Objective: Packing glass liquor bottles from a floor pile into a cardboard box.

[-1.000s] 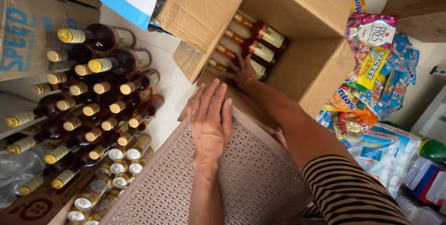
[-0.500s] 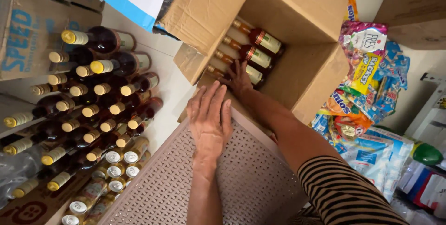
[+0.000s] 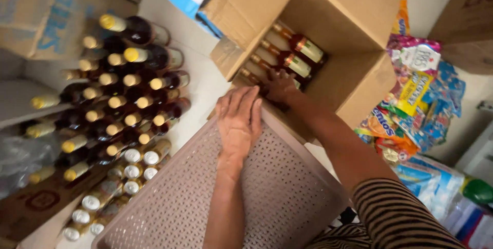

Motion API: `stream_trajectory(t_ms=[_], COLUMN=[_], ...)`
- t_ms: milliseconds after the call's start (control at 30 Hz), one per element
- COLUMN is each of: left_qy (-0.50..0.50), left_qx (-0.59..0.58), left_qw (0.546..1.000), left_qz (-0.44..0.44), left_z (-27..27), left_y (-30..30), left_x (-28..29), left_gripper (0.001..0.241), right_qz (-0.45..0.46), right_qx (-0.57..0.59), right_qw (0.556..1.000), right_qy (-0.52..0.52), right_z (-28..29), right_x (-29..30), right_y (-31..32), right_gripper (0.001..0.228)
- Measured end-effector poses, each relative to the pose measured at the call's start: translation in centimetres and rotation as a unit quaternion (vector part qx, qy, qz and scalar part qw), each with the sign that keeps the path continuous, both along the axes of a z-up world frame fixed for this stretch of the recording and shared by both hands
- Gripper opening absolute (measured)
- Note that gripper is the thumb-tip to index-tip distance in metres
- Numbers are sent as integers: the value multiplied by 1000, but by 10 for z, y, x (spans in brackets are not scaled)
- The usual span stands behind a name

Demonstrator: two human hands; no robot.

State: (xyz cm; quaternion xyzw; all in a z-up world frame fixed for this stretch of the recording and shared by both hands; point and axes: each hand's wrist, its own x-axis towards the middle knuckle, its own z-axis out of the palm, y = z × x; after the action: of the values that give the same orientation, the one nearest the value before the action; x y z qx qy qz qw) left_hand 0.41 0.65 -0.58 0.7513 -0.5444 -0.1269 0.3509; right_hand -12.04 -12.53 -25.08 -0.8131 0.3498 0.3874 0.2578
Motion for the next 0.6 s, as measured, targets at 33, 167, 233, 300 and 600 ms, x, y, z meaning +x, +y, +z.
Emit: stream_trajectory(t_ms=[33,167,233,300,600], left_qy=[7,11,7,4,-21], left_qx=[-15,-40,-51,-63,-86], left_qw=[1000,999,999,998,994], left_qz=[1,7,18,27,66], left_z=[-1,5,10,14,25], left_y=[0,4,7,10,43], left_x=[-1,-7,-10,-12,-8], left_gripper=[26,26,26,25,24], right_qz=[-12,-14,-17,-21,-50], right_qx=[19,62,67,72,39], right_qw=[1000,998,997,997,979], right_qy=[12,-3,-17,-29,-192], right_z=[4,15,24,18,83], right_x=[0,-5,-7,-14,-46], right_y=[-2,-5,-7,-10,-3], right_gripper=[76,65,62,60,60])
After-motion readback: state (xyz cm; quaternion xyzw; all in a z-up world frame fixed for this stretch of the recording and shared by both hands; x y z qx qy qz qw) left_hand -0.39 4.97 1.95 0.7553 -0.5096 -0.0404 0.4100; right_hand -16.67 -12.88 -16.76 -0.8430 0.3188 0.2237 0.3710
